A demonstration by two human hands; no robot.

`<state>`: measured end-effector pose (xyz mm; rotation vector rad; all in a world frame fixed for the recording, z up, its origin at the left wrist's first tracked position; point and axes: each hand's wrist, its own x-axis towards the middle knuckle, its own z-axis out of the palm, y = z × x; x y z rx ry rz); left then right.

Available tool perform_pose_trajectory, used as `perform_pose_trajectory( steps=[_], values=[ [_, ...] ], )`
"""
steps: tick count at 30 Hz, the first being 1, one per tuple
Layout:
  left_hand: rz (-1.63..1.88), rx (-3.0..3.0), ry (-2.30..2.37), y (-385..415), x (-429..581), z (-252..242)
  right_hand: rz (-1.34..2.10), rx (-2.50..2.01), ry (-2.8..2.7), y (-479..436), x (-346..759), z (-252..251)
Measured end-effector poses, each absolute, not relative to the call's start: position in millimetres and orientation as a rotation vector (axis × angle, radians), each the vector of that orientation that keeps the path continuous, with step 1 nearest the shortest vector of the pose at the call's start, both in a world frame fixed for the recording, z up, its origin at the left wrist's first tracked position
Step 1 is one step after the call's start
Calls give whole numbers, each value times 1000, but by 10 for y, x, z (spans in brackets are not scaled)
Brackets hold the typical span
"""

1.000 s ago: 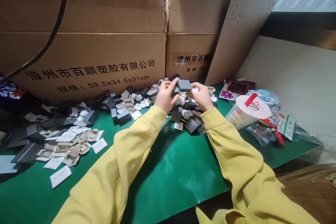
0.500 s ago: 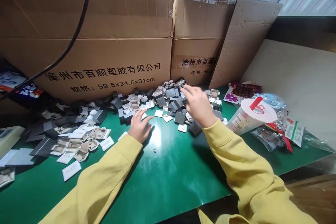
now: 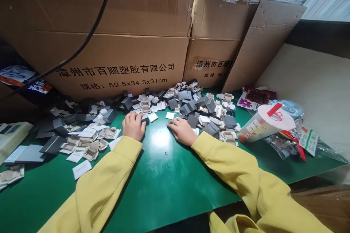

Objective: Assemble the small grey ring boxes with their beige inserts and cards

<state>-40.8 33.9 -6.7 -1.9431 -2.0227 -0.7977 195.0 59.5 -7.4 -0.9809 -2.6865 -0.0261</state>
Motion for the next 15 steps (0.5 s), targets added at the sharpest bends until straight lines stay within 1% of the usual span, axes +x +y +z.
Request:
perform_pose_trajectory(
  steps=[4, 6, 9, 12, 15],
  values=[
    [-987, -1956, -1780, 317, -386, -66, 161, -965, -2598, 593, 1943, -71],
    [-1032, -2065, -1625, 283, -290, -64, 312, -954, -2419, 555, 1917, -61],
    [-1102, -2386, -1222, 220, -99, -84, 614, -987, -2048, 496, 1872, -52],
    [-1084, -2619, -1060, 174, 22, -119, 973, -1030, -1806, 495, 1846, -67],
    [-1128, -2839, -1024, 138, 46, -129, 1138, -1040, -1666, 536, 1842, -87]
  ],
)
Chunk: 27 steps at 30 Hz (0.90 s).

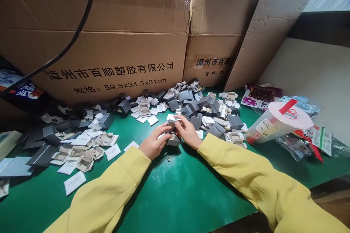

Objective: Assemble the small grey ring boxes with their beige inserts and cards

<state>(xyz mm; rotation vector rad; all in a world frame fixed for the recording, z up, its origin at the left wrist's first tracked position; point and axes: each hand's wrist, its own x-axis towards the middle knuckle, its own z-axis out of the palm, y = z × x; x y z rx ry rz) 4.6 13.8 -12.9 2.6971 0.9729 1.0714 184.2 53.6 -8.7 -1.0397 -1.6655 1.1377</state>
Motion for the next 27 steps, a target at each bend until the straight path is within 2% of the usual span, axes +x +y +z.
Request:
perform_pose_trajectory(
  steps=[7, 12, 15, 19, 23, 27],
  values=[
    [1306, 1708, 1132, 87, 40, -63, 1165, -1048, -1667, 486, 1819, -48],
    [1018, 1768, 1195, 114, 18, -3, 1180, -855, -1776, 420, 1803, -65],
    [1002, 1707, 1231, 128, 28, -1, 1124, -802, -1818, 404, 1823, -67],
    [1159, 1377, 1231, 187, 49, -44, 822, -830, -1831, 486, 1831, -20],
    [1343, 1107, 1208, 257, 61, -62, 352, -1142, -2062, 738, 1672, 39],
    [1322, 1112, 1184, 270, 69, -52, 75, -1413, -2393, 929, 1401, 82]
  ],
)
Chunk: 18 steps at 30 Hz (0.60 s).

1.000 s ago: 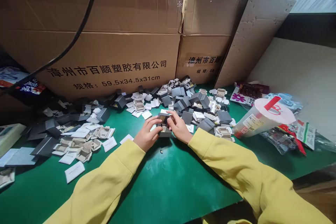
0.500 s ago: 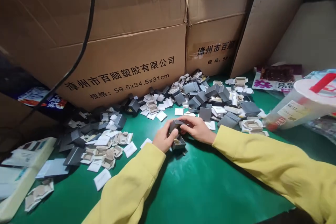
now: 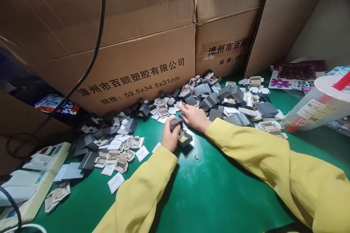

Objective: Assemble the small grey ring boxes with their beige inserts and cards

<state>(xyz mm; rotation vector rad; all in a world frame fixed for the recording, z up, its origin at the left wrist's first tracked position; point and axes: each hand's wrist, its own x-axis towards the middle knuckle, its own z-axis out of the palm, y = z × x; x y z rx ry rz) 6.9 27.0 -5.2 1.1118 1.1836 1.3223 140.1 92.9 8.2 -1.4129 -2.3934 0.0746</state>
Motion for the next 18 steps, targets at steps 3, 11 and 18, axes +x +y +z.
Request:
perform_pose_trajectory(
  steps=[3, 11, 18],
  values=[
    [1293, 1132, 1181, 259, 67, -50, 18, -1496, -2505, 977, 1288, 85],
    [1278, 918, 1055, 226, 72, 40, 7, -1521, -2454, 1040, 1339, 29],
    [1204, 760, 855, 193, 65, 89, -75, -1496, -2476, 1024, 1338, 24]
  ],
)
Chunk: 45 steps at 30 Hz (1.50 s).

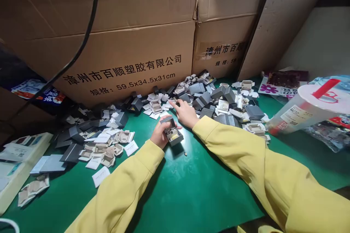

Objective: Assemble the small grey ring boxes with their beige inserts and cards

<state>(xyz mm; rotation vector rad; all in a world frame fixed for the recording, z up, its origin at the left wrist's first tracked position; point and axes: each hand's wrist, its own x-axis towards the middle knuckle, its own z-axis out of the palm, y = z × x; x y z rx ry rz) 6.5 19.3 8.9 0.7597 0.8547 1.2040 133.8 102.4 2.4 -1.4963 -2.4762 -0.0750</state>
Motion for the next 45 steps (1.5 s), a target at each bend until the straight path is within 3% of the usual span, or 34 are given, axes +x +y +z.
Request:
perform_pose_trajectory(
  steps=[12, 23, 32, 45],
  values=[
    [1031, 606, 773, 175, 49, 123, -115, -1303, -2568, 1071, 1363, -14],
    [1001, 557, 872, 196, 33, 117, 300, -972, -1871, 1088, 1363, -177],
    [1159, 606, 971, 180, 47, 110, 393, -976, -1846, 938, 1527, -160],
    [1128, 631, 989, 176, 40, 98, 630, -905, -1803, 829, 1522, -101]
  ],
)
